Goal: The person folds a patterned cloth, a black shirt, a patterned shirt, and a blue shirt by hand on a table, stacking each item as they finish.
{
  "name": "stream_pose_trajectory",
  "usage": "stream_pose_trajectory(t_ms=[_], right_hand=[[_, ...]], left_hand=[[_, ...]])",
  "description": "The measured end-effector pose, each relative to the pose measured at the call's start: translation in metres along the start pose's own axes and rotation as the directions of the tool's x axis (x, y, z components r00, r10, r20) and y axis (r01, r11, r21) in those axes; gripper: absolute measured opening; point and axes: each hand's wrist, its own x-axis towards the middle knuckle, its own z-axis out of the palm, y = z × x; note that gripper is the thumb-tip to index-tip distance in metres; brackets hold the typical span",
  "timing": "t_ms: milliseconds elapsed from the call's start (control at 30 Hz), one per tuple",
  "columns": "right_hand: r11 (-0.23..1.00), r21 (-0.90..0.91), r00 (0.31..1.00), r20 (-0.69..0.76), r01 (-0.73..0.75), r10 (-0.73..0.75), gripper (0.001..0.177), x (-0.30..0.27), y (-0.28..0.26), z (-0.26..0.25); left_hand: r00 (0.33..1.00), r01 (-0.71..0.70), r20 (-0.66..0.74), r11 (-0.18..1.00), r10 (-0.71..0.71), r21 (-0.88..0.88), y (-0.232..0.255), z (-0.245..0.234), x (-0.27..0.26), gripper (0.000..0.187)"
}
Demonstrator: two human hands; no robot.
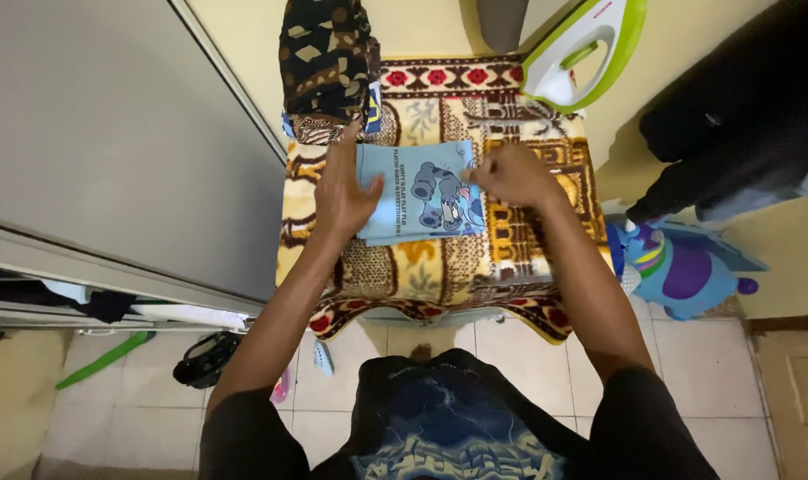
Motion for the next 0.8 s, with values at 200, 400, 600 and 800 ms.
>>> stream_pose_trajectory(t_ms=[200,400,600,800], right_hand=[[0.963,-0.266,0.994,0.104,0.052,-0.025,0.054,-0.037,0.002,0.027],[0.982,0.181,0.983,0.182,-0.045,0.011,0.043,-0.039,0.019,0.020],[0.969,0.093,0.958,0.198,-0.229,0.208,0.043,-0.016,-0.015,0.001],[0.998,0.069,0.999,0.035,-0.002,0.000,0.039,0.015,0.009,0.017]], left_hand=[[0.926,-0.262,0.357,0.892,0.125,0.367,-0.030,0.020,0.000,0.070],[0.849,-0.288,0.525,0.883,0.057,0.370,-0.007,0.012,-0.001,0.080],[0.824,-0.318,0.566,0.794,-0.039,0.518,0.020,0.026,0.019,0.083],[0.875,-0.407,0.378,0.884,0.303,0.231,-0.015,0.096,0.088,0.047]])
